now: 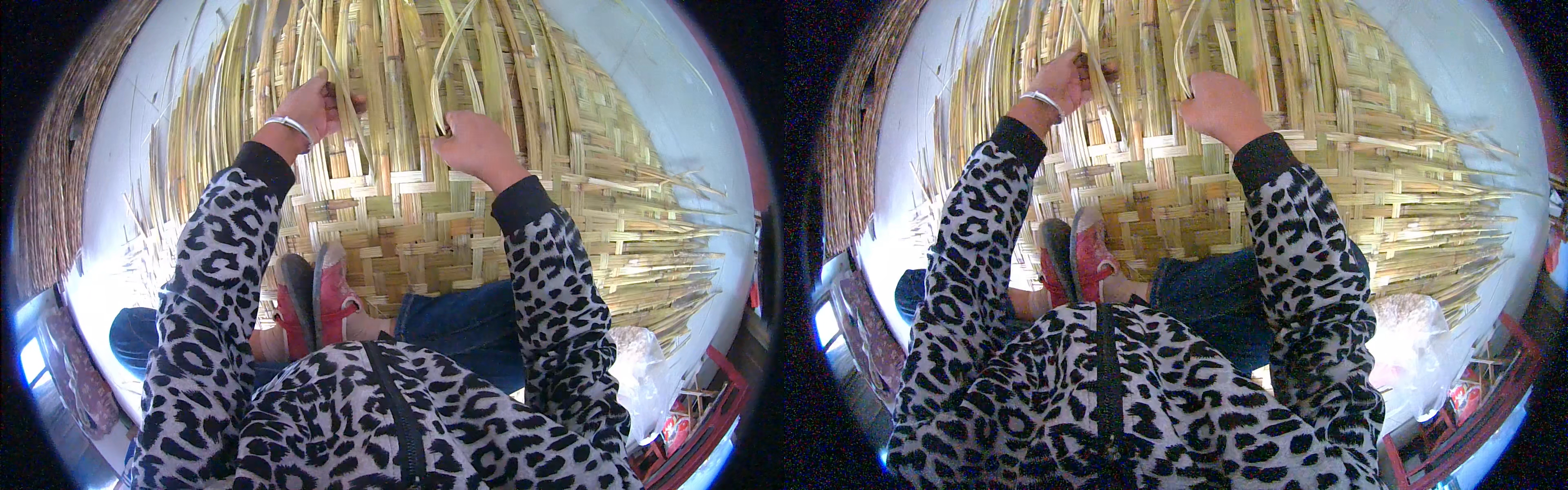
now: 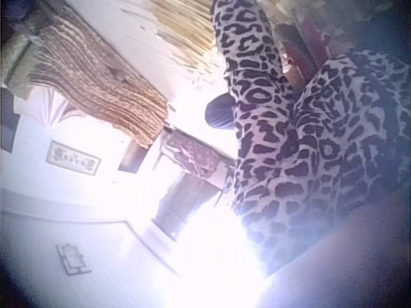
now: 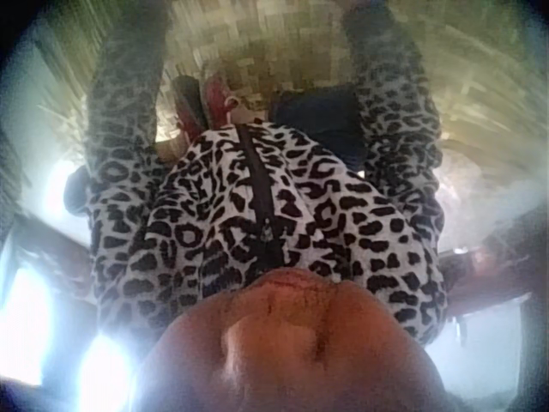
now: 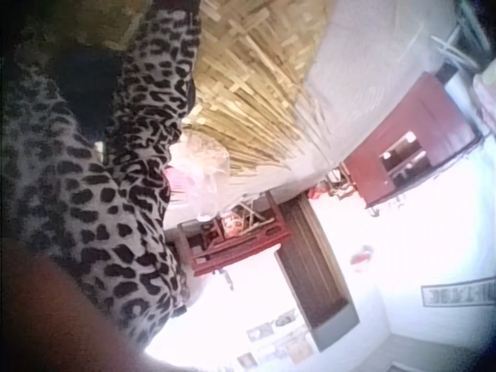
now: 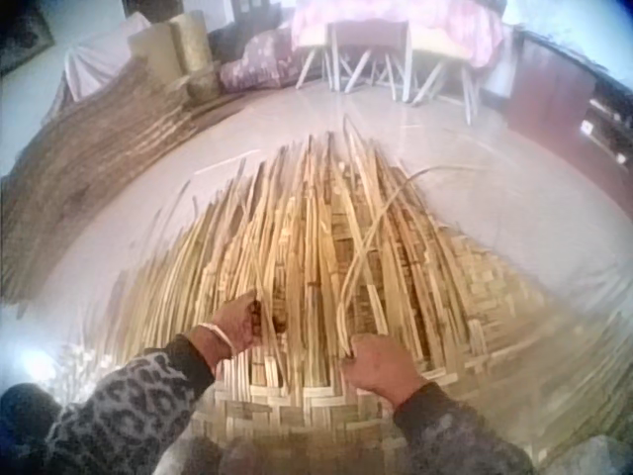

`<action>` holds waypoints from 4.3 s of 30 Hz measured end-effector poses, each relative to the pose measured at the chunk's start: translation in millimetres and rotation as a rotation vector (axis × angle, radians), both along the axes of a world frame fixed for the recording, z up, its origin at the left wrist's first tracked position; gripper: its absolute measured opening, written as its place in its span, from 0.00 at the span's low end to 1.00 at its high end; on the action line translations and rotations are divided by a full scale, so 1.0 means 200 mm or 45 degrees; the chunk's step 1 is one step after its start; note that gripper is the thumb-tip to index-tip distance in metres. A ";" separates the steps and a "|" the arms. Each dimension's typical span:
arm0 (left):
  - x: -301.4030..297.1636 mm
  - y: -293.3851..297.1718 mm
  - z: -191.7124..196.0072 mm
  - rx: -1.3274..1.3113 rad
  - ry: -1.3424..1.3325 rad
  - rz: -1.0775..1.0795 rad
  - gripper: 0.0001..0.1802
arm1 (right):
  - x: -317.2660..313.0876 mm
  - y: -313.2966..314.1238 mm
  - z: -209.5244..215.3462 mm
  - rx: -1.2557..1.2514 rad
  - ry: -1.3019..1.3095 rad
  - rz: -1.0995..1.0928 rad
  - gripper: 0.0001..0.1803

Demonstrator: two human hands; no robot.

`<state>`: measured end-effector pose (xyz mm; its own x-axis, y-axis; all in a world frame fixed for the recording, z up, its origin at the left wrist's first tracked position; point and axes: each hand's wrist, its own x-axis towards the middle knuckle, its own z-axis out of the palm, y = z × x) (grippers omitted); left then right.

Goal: The person sits on the floor and weaves a large flat mat using dried palm leaves. They interlace the leaves by hand, repeatedly threading and tightening the weave to expand the mat's surface area.

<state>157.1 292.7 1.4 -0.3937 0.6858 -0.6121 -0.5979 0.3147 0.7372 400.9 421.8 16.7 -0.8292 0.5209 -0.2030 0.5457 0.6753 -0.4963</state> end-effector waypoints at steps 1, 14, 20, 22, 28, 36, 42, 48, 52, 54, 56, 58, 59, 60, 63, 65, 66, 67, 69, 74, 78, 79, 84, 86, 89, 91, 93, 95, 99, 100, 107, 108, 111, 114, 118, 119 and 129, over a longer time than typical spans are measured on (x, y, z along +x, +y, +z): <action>-0.02 -0.01 0.02 -0.025 0.007 -0.058 0.21 | -0.01 0.00 0.00 -0.014 -0.029 -0.005 0.18; -0.01 0.13 0.04 0.016 -0.101 -0.806 0.30 | 0.01 0.00 0.03 -0.062 -0.010 0.022 0.21; 0.12 0.25 0.06 -0.189 0.391 -0.856 0.36 | 0.03 0.00 0.03 -0.069 0.098 0.031 0.20; 0.13 0.29 0.06 -0.311 0.437 -0.866 0.35 | 0.03 0.00 0.03 -0.068 0.083 0.043 0.20; 0.13 0.37 0.07 -0.579 0.579 -0.914 0.25 | 0.04 0.00 0.04 -0.019 0.110 0.076 0.15; 0.17 0.36 -0.01 -0.182 0.353 -0.571 0.29 | 0.04 0.01 0.03 -0.091 0.107 0.025 0.15; 0.18 0.37 -0.07 -0.155 0.554 -0.428 0.30 | 0.04 0.03 0.03 -0.099 0.100 0.027 0.16; 0.11 0.43 -0.07 -0.428 1.822 -1.095 0.21 | 0.04 0.03 0.05 -0.104 0.108 0.037 0.16; 0.06 0.40 -0.06 -0.135 2.354 -1.923 0.18 | 0.04 0.03 0.04 -0.140 0.141 0.027 0.16; 0.08 0.38 -0.07 -0.161 1.945 -1.668 0.17 | 0.05 0.03 0.02 -0.117 0.117 0.026 0.16; 0.13 0.34 -0.07 -0.284 1.136 -1.073 0.16 | 0.05 0.03 0.01 -0.109 0.130 0.033 0.17; 0.15 0.30 -0.06 -0.354 0.549 -0.617 0.14 | 0.05 0.04 -0.01 -0.118 0.167 0.036 0.19; 0.15 0.29 -0.05 -0.375 0.361 -0.461 0.13 | 0.05 0.05 -0.02 -0.123 0.175 0.041 0.19; 0.15 0.29 -0.04 -0.363 0.176 -0.303 0.11 | 0.04 0.05 -0.02 -0.129 0.167 0.039 0.19; 0.11 0.28 -0.02 -0.151 0.223 -0.267 0.14 | 0.04 0.06 -0.04 -0.155 0.133 0.037 0.18; 0.07 0.30 -0.02 0.021 -0.133 -0.085 0.15 | 0.04 0.08 -0.05 -0.180 0.107 0.042 0.17; 0.05 0.28 -0.03 0.032 -0.152 -0.124 0.15 | 0.03 0.08 -0.05 -0.195 0.094 0.047 0.18; 0.03 0.28 -0.03 0.060 -0.167 -0.173 0.14 | 0.03 0.09 -0.06 -0.211 0.084 0.050 0.18; -0.01 0.27 -0.02 0.161 -0.211 -0.339 0.14 | 0.03 0.09 -0.06 -0.244 0.138 0.047 0.18; 0.00 0.32 0.02 0.203 -0.289 -0.581 0.22 | 0.03 0.08 -0.06 -0.228 0.112 0.063 0.18; 0.05 0.41 0.09 0.114 0.071 -0.810 0.27 | 0.02 0.07 -0.04 -0.224 0.062 -0.003 0.18; 0.07 0.43 0.11 0.047 0.236 -0.881 0.27 | 0.03 0.06 -0.03 -0.235 0.072 -0.008 0.18; 0.13 0.48 0.09 -0.009 0.480 -0.947 0.23 | 0.03 0.05 0.00 -0.106 0.073 0.157 0.15; 0.13 0.48 0.06 0.190 0.300 -0.888 0.22 | 0.04 0.05 0.00 -0.062 0.110 0.243 0.15; 0.08 0.46 0.02 0.235 0.073 -0.452 0.19 | 0.04 0.05 -0.02 -0.032 0.163 0.305 0.16; 0.02 0.43 0.01 0.177 -0.020 -0.088 0.14 | 0.04 0.06 -0.03 -0.074 0.169 0.318 0.17; -0.05 0.36 0.02 0.253 -0.008 0.044 0.12 | 0.04 0.07 -0.04 -0.122 0.195 0.336 0.16; -0.11 0.27 0.02 0.386 -0.072 0.223 0.11 | 0.05 0.08 -0.05 -0.173 0.239 0.346 0.14; -0.23 0.01 0.08 0.550 -0.137 0.582 0.09 | 0.04 0.11 -0.05 -0.245 0.088 0.374 0.15; -0.26 -0.10 0.11 0.581 -0.174 0.598 0.09 | 0.04 0.11 -0.06 -0.250 0.073 0.375 0.15; -0.09 -0.71 0.12 0.394 0.231 0.591 0.07 | 0.03 0.08 -0.09 -0.265 0.046 0.288 0.17; -0.06 -0.75 0.10 0.317 0.319 0.573 0.08 | 0.03 0.07 -0.09 -0.221 0.006 0.292 0.16; 0.01 -0.78 0.01 0.062 0.256 0.853 0.08 | 0.02 0.05 -0.08 -0.100 -0.045 0.314 0.15; -0.02 -0.75 -0.07 -0.052 0.223 0.913 0.08 | 0.04 0.02 -0.07 -0.004 0.044 0.322 0.13; -0.01 -0.75 -0.11 -0.074 0.181 0.970 0.09 | 0.06 -0.08 -0.08 0.321 0.121 0.313 0.12; 0.00 -0.76 -0.11 -0.102 0.166 1.009 0.10 | 0.06 -0.10 -0.08 0.449 0.129 0.330 0.12; 0.18 -0.87 -0.08 -0.285 0.170 1.153 0.10 | 0.07 -0.24 -0.07 0.487 -0.018 0.310 0.09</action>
<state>194.0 118.3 -15.4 -0.7957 -0.0436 -0.6041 -0.5994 -0.0862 0.7958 415.6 374.8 1.8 -0.9354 0.3505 -0.0459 0.3529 0.9181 -0.1802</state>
